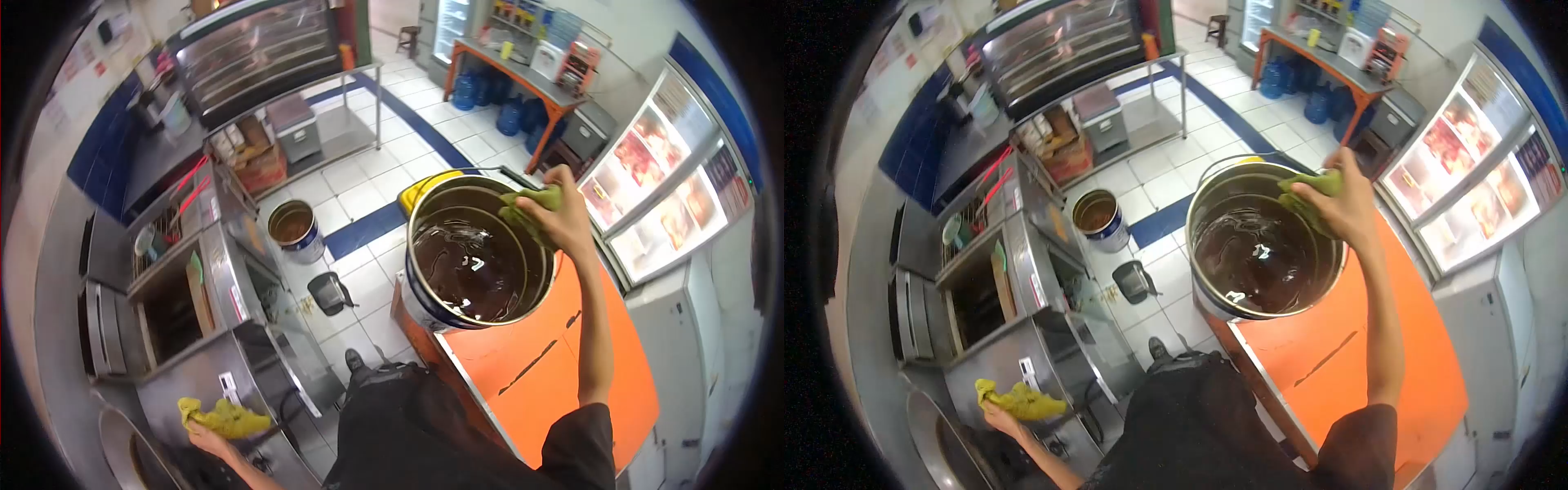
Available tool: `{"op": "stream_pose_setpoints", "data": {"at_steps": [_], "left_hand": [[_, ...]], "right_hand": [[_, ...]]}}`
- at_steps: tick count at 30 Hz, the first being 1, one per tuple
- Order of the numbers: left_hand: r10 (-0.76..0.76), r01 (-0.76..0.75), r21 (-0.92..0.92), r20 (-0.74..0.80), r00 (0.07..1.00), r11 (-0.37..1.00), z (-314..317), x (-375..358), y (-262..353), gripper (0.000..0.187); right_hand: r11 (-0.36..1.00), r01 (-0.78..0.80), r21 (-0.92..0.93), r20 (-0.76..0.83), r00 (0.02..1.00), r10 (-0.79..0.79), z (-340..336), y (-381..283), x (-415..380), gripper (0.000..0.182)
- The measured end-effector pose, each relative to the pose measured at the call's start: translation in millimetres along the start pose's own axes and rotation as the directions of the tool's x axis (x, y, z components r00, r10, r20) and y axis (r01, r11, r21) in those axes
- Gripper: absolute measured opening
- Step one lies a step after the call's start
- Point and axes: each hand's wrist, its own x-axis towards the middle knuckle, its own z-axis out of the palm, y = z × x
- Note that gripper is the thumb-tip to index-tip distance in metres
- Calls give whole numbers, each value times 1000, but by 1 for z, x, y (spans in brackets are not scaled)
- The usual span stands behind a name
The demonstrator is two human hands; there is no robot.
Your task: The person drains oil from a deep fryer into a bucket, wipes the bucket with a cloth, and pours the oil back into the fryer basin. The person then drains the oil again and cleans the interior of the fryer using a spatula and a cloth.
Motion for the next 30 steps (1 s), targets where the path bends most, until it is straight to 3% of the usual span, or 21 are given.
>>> {"op": "stream_pose_setpoints", "data": {"at_steps": [1, 3, 4, 5, 7, 9, 11, 13, 17, 18, 21, 24, 25, 27, 29, 30], "left_hand": [[19, -19, -19, 8, 1000, 1000, 16, -4, 36, 42], [-63, 71, -338, 34, 997, 938, 48, -11, 97, 43], [-31, 80, -448, 116, 993, 890, 62, -21, 139, 44], [14, 98, -548, 197, 980, 831, 77, -29, 178, 46], [160, 10, -539, 267, 950, 842, 109, -31, 231, 46], [374, -99, -642, 308, 875, 760, 147, -36, 292, 37], [484, 20, -746, 451, 750, 666, 174, -50, 363, 36], [598, 51, -770, 533, 598, 636, 188, -77, 439, 35], [792, 108, -828, 558, 246, 550, 237, -133, 554, 38], [792, 142, -821, 571, 213, 554, 247, -152, 574, 38], [840, 255, -820, 540, 55, 511, 315, -194, 613, 32], [785, 305, -723, 582, -213, 619, 316, -249, 621, 27], [766, 278, -717, 565, -306, 639, 333, -266, 615, 25], [800, -25, -849, 507, -321, 529, 389, -299, 600, 26], [846, -179, -898, 439, -303, 402, 422, -324, 581, 31], [820, -154, -894, 448, -356, 422, 421, -327, 574, 32]], "right_hand": [[1000, 7, -3, -4, 1000, -7, -1, -3, 0, 56], [999, -26, 43, 4, 1000, 26, -1, -3, -1, 55], [1000, 8, 27, -30, 1000, -8, 0, -1, -1, 55], [999, 8, 39, -50, 999, -6, -1, 0, -2, 55], [998, 23, 51, -22, 1000, -22, -4, 1, -6, 54], [996, 61, 66, -74, 996, -56, -6, 4, -9, 50], [988, 31, 151, 13, 999, -33, -10, 8, -10, 48], [987, 49, 150, -25, 999, -46, -11, 8, -11, 48], [987, 30, 157, -44, 999, -23, -11, 7, -15, 47], [987, 56, 151, -54, 997, -48, -9, 8, -16, 47], [992, 30, 120, -36, 999, -25, -14, 3, -18, 43], [990, 62, 124, -70, 996, -54, -8, 9, -19, 35], [993, 36, 115, -90, 996, -26, -4, 10, -22, 35], [990, 90, 107, -96, 992, -80, -4, 11, -18, 37], [992, 19, 123, -120, 993, -5, -6, -1, -17, 36], [986, -41, 163, -130, 990, 63, -6, -7, -19, 35]]}}
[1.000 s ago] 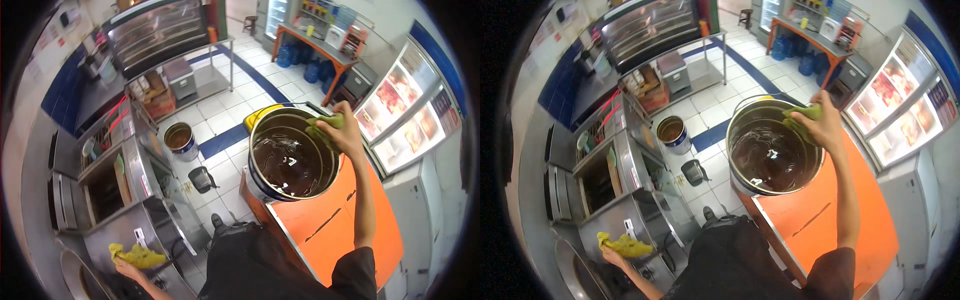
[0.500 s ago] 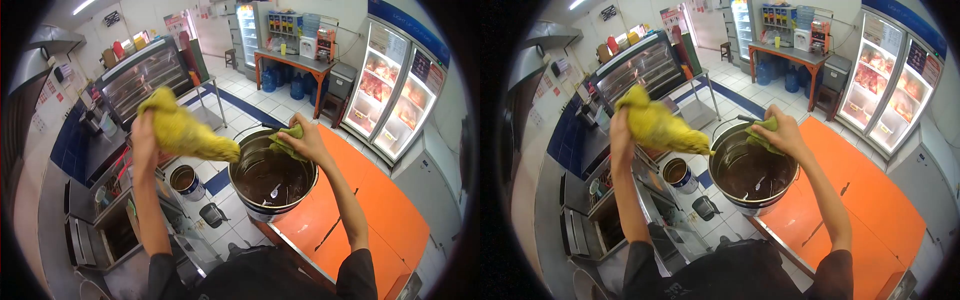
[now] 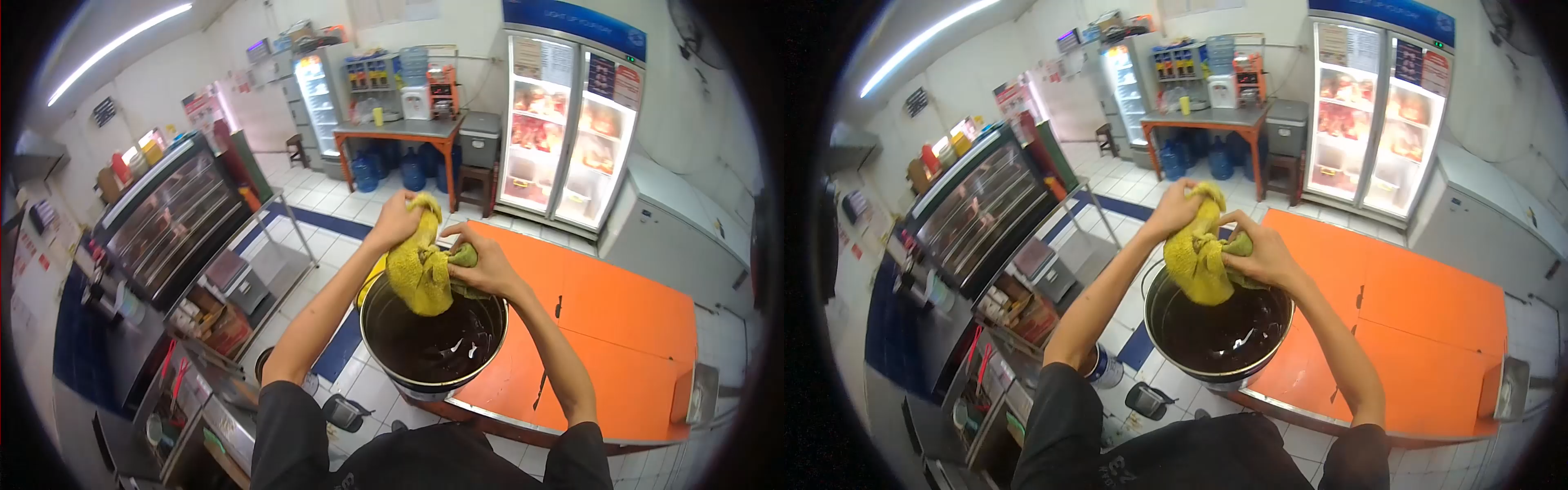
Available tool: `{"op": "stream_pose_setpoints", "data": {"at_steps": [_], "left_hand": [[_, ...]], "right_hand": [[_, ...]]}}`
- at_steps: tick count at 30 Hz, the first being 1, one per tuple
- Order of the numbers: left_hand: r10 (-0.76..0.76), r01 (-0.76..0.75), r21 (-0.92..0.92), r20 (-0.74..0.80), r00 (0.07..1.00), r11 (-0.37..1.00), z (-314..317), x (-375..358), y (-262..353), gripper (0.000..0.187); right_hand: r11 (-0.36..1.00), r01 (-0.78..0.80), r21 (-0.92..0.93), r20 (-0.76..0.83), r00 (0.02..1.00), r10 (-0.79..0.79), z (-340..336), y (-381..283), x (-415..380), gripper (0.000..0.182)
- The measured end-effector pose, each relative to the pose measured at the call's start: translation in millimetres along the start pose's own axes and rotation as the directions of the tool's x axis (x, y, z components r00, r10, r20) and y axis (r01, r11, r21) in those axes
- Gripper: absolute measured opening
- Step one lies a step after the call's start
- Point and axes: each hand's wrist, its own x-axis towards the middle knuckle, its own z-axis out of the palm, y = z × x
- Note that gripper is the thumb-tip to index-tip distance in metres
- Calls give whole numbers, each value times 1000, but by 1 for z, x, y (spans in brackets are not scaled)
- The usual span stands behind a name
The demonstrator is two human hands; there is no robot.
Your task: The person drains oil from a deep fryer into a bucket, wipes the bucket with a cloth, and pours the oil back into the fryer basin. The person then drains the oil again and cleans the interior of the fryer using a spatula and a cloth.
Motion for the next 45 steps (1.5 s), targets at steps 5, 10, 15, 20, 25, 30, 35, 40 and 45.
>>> {"op": "stream_pose_setpoints", "data": {"at_steps": [5, 10, 15, 20, 25, 30, 35, 40, 45], "left_hand": [[-46, 115, -198, 324, 945, 973, -19, -32, 17, 47], [429, -492, -12, 509, 746, 870, -57, -69, 43, 47], [506, -647, 95, 543, 671, 756, -34, -66, 33, 38], [504, -672, 78, 600, 622, 736, -36, -77, 55, 35], [284, -458, -31, 822, 495, 889, -24, -91, 83, 39], [143, -253, -50, 919, 367, 966, -21, -96, 106, 44], [-252, 16, 267, 885, 391, 964, -16, -89, 124, 48], [-475, 228, 417, 745, 469, 880, -11, -101, 144, 51], [-618, 454, 421, 574, 537, 785, -17, -111, 136, 52]], "right_hand": [[993, -4, -121, 28, 1000, 7, 8, 2, -5, 32], [996, -62, -62, -21, 998, 61, 12, -6, -9, 32], [971, -122, -205, -152, 984, 92, -3, -9, -36, 33], [944, -324, -62, -647, 733, 209, -29, -7, -100, 34], [749, -179, 638, -759, 19, 651, -4, 22, -223, 39], [295, 114, 949, -303, 57, 951, 95, 70, -356, 46], [-35, 186, 982, 12, 124, 992, 171, 91, -409, 50], [-271, -98, 957, 273, 0, 962, 213, 118, -419, 46], [-388, -21, 921, 388, -3, 922, 217, 127, -414, 42]]}}
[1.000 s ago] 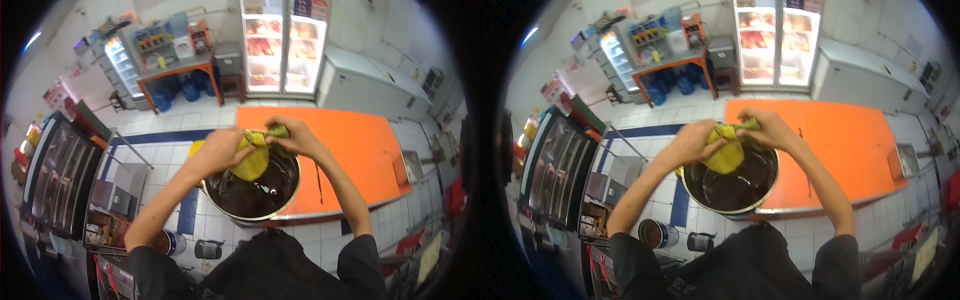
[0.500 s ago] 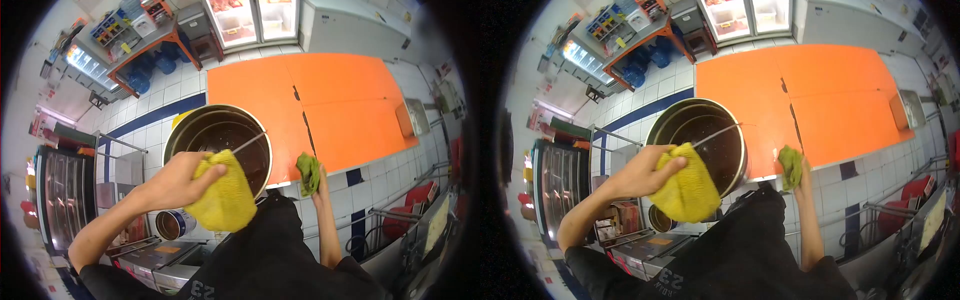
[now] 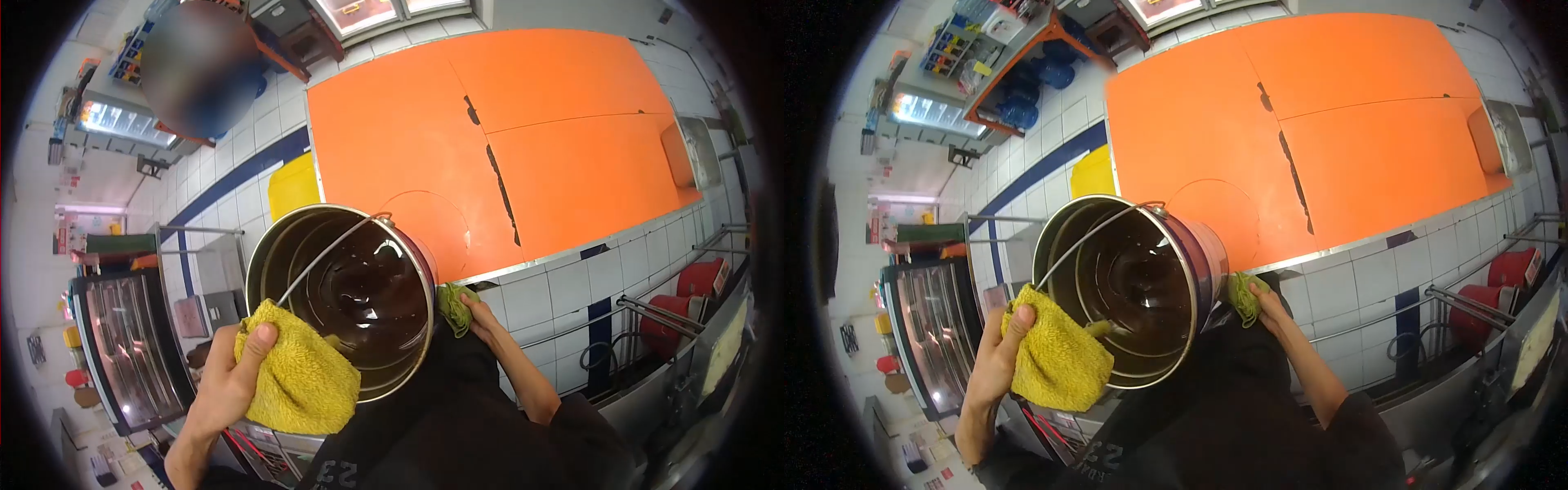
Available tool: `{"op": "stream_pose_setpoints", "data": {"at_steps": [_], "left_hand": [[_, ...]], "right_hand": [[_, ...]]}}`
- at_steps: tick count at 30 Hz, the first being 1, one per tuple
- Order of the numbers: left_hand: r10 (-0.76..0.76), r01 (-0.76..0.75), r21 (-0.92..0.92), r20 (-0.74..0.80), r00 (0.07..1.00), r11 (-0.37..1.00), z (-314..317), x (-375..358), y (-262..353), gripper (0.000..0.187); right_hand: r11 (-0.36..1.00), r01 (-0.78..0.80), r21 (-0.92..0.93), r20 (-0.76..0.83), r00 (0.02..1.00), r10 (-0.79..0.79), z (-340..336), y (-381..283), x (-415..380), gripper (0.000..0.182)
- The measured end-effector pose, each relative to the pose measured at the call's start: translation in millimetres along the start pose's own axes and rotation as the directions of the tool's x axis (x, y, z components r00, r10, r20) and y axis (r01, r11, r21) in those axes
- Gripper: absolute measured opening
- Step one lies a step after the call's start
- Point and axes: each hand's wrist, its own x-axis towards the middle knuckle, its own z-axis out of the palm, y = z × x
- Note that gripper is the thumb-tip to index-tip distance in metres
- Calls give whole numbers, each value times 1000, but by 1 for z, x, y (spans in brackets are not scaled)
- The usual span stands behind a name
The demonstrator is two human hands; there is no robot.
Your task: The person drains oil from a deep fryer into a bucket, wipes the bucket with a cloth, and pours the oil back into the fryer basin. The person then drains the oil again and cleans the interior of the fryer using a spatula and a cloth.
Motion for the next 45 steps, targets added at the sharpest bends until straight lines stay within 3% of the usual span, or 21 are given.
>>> {"op": "stream_pose_setpoints", "data": {"at_steps": [3, 5, 9, 11, 12, 14, 16, 18, 20, 23, 30, 32, 34, 36, 38, 40, 41, 42, 43, 44, 45], "left_hand": [[-57, 50, -163, -43, 997, 985, 8, -13, -11, 51], [-91, 72, -191, -94, 991, 979, 11, -24, -23, 50], [-171, 134, -380, -64, 983, 915, 21, -35, -18, 49], [-201, 155, -390, -79, 976, 907, 27, -39, -19, 47], [-216, 155, -405, -110, 970, 901, 31, -42, -20, 44], [-246, 165, -415, -150, 958, 895, 35, -49, -21, 41], [-241, 150, -418, -174, 955, 896, 38, -50, -21, 39], [-236, 154, -415, -153, 960, 897, 37, -53, -29, 46], [-217, 144, -406, -139, 966, 902, 40, -53, -27, 53], [-242, 136, -397, -231, 943, 908, 48, -53, -16, 39], [-245, 162, -353, -206, 947, 921, 54, -67, -14, 47], [-159, 134, -238, -87, 983, 962, 49, -74, -9, 48], [-203, 149, -292, -163, 965, 945, 46, -83, -7, 46], [-180, 142, -330, -88, 980, 933, 41, -94, -18, 47], [-277, 178, -344, -264, 924, 922, 45, -107, -33, 46], [-123, 57, -330, -183, 975, 942, 29, -118, -43, 47], [-173, 104, -292, -220, 960, 951, 30, -127, -60, 49], [-189, 122, -471, -99, 977, 874, 20, -134, -47, 52], [-127, 20, -406, -237, 963, 914, 30, -142, -71, 51], [-113, -9, -321, -358, 927, 947, 34, -151, -77, 49], [8, -175, -361, -420, 908, 916, 29, -156, -77, 47]], "right_hand": [[999, 48, 1, 9, 999, -48, -21, 15, 20, 37], [968, 96, -233, -195, 970, -144, -48, 25, 38, 42], [855, 111, -507, -85, 981, -177, -59, 2, 24, 41], [882, 70, -466, 149, 989, 1, -41, -7, 14, 42], [879, 62, -474, 152, 988, 12, -30, -17, 11, 42], [939, -192, -285, 223, 940, 259, -12, -24, 4, 47], [952, -227, -206, 261, 925, 277, -14, -14, 13, 51], [975, -221, 15, 475, 860, 188, -21, -2, 28, 57], [965, -262, -3, 497, 837, 229, -22, 2, 39, 57], [975, -208, 76, 508, 850, 141, -16, 10, 34, 54], [957, -286, 47, 576, 791, 208, -23, 25, 57, 51], [979, -203, 39, 537, 830, 150, -11, 16, 42, 45], [974, -223, -30, 578, 791, 199, -3, 8, 38, 42], [969, -226, -98, 543, 804, 242, -7, 7, 46, 40], [949, -241, -203, 549, 774, 314, -4, 3, 53, 39], [963, -173, -208, 495, 830, 256, 16, -6, 32, 37], [935, -203, -291, 504, 798, 330, 26, -11, 23, 37], [940, -154, -304, 511, 806, 297, 35, -14, 13, 36], [939, -111, -325, 529, 802, 278, 42, -11, 12, 36], [890, -173, -423, 428, 827, 364, 30, -12, 37, 36], [868, -101, -486, 447, 824, 347, 24, -9, 60, 38]]}}
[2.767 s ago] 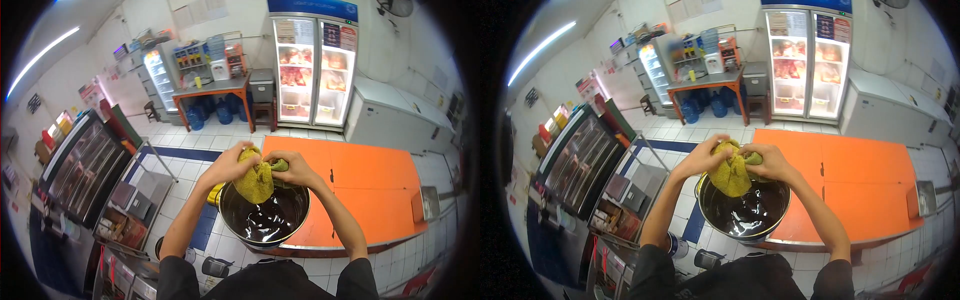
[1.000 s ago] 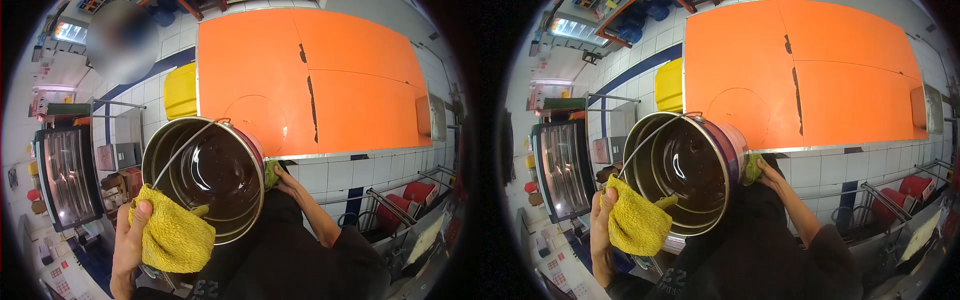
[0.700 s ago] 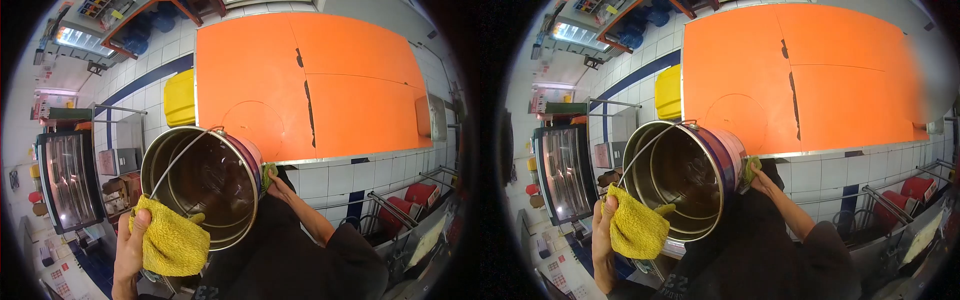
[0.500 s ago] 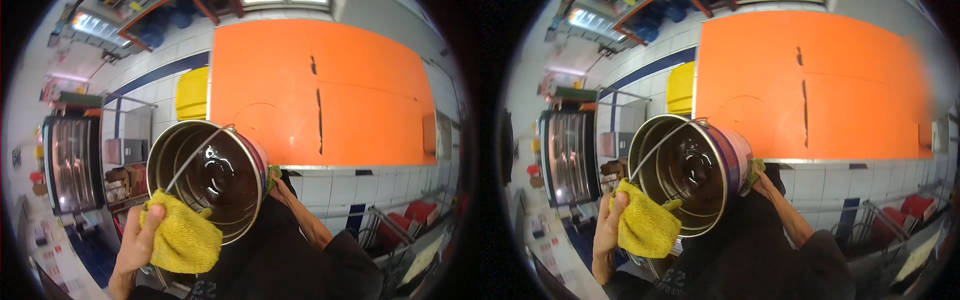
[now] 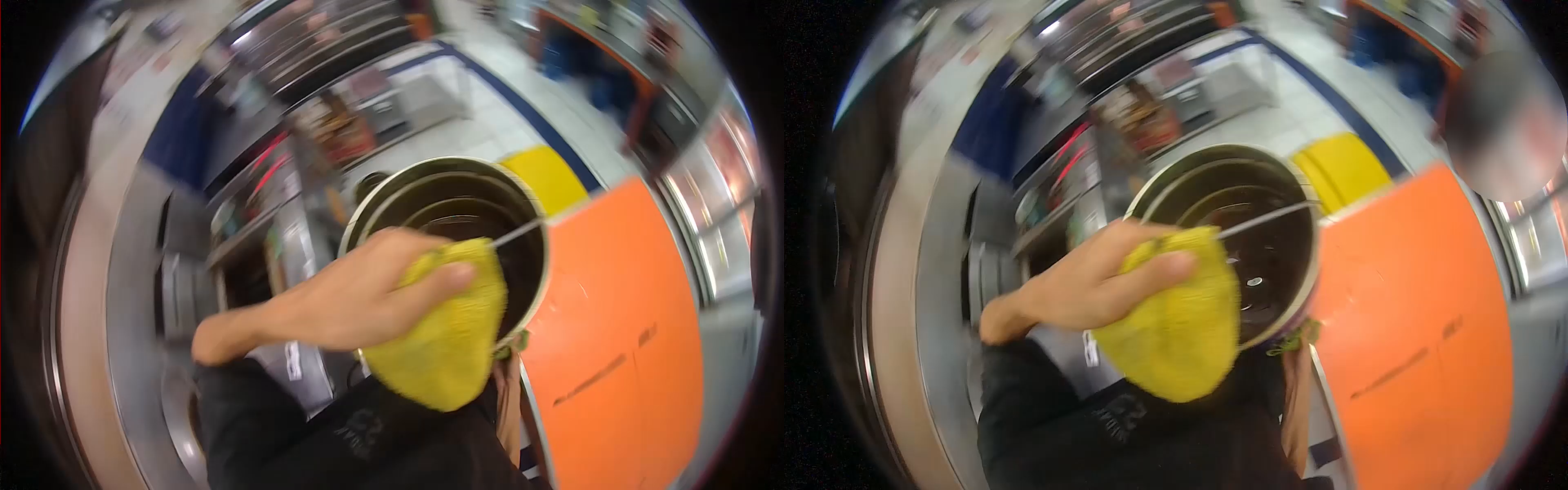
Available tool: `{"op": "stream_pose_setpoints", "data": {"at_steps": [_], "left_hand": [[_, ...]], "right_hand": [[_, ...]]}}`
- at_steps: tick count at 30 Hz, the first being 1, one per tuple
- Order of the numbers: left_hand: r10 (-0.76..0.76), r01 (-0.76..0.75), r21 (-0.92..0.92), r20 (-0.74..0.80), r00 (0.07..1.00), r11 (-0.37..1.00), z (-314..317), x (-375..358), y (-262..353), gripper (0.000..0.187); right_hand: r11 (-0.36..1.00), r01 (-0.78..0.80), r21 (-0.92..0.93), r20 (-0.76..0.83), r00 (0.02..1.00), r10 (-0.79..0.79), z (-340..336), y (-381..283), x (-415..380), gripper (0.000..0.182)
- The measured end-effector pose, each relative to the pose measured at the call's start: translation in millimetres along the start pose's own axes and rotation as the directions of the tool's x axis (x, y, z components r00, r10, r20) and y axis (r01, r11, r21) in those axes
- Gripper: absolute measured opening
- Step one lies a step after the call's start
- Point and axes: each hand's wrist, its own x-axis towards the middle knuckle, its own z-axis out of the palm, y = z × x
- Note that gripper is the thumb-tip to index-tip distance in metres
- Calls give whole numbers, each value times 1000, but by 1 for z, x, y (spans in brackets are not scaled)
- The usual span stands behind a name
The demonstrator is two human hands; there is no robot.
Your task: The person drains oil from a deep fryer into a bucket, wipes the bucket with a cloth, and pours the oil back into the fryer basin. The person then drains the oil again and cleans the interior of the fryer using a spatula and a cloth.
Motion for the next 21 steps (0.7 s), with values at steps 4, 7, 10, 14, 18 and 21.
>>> {"op": "stream_pose_setpoints", "data": {"at_steps": [4, 7, 10, 14, 18, 21], "left_hand": [[45, -12, 126, -260, 964, 992, -33, -38, -35, 39], [-52, 56, 2, -331, 942, 998, -69, -64, -53, 41], [-127, 108, -71, -361, 924, 992, -99, -90, -80, 42], [-128, 119, -47, -407, 904, 992, -149, -118, -122, 40], [-188, 166, -88, -412, 892, 982, -194, -150, -156, 38], [-197, 197, -52, -481, 854, 979, -222, -179, -179, 39]], "right_hand": [[979, -94, -182, 29, 994, 101, 61, -10, 14, 38], [949, -136, -283, 50, 986, 156, 112, 3, 25, 37], [918, -167, -359, 64, 977, 203, 161, 28, 39, 36], [873, -196, -446, 73, 965, 254, 230, 67, 56, 36], [822, -219, -526, 70, 952, 299, 297, 108, 63, 35], [772, -235, -590, 71, 938, 340, 342, 135, 68, 34]]}}
